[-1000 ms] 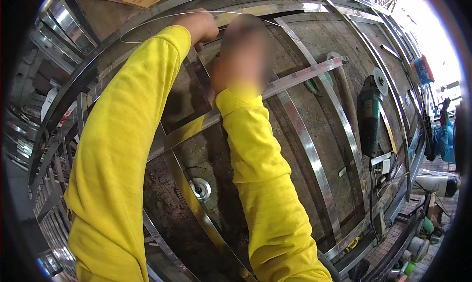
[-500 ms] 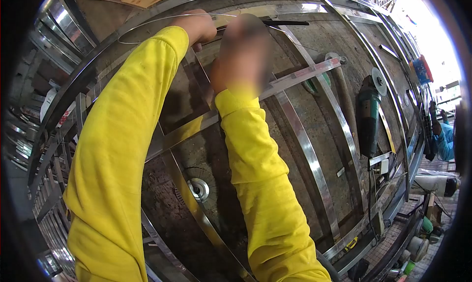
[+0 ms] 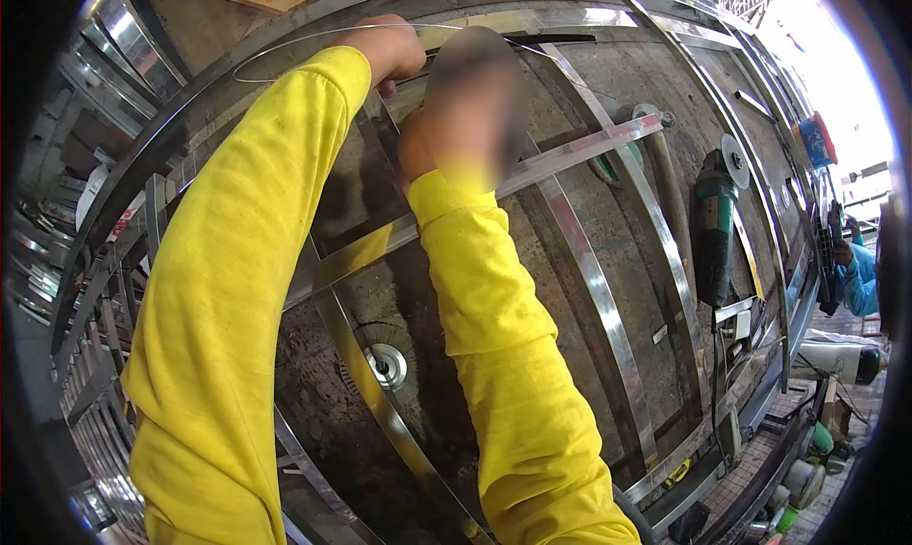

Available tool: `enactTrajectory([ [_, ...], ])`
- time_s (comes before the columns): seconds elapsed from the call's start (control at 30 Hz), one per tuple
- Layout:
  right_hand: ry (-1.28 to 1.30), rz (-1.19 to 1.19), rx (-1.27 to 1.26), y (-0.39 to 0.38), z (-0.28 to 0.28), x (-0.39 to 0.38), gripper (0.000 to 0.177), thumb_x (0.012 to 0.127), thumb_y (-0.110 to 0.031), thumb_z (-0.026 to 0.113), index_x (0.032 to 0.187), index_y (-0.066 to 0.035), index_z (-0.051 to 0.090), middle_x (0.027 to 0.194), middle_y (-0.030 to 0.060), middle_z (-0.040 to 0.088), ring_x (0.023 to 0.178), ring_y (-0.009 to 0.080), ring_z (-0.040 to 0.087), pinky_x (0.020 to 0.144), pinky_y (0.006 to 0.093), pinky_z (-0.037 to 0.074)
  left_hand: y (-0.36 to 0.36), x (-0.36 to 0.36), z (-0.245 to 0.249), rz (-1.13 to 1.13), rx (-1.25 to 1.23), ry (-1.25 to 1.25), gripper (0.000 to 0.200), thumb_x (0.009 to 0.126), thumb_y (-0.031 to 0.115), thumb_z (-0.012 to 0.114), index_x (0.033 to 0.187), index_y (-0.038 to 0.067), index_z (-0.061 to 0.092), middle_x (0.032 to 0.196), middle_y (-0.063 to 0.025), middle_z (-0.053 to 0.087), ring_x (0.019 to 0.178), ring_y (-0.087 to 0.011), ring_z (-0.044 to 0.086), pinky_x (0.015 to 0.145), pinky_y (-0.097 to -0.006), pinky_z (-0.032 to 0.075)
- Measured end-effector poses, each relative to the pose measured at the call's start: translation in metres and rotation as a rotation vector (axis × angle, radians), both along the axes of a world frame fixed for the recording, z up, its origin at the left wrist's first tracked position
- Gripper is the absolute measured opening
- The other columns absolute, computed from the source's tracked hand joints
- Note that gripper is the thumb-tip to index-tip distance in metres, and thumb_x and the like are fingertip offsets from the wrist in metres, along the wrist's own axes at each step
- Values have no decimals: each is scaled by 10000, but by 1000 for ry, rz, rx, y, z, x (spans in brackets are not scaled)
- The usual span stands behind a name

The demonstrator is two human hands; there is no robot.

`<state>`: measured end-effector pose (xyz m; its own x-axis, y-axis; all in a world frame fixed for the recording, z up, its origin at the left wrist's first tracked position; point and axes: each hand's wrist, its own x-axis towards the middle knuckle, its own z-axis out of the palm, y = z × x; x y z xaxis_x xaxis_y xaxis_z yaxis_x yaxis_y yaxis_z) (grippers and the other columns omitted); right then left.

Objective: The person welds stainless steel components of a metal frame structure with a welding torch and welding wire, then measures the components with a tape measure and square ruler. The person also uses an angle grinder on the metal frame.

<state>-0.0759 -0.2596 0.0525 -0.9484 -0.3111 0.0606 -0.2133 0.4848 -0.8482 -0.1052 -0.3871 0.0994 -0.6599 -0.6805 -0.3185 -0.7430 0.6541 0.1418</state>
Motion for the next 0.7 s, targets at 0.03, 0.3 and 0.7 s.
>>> enactTrajectory([
  [0.03,154,107,48,-5,-18,-7,814,835,-107,645,1476,15,159,1229,370,490,1060,496,597,943,496,490,0,0,-1,0,0,8,361,925,172,433,1200,87,653,879,-122,747,613,-213,664,579,-354,492],
  [0.3,-8,11,-58,1,0,0,770,843,-72,574,1450,87,128,1189,413,515,1061,511,584,941,476,492,4,5,8,10,59,36,345,863,104,489,1138,2,671,883,-136,752,847,-229,744,787,-375,566],
  [0.7,-2,342,-83,15,0,-16,845,832,-73,636,1478,36,101,1212,367,483,1061,500,589,917,484,503,-10,-3,-8,6,18,-9,385,926,157,422,1227,124,659,937,-100,753,728,-210,717,706,-360,525],
])
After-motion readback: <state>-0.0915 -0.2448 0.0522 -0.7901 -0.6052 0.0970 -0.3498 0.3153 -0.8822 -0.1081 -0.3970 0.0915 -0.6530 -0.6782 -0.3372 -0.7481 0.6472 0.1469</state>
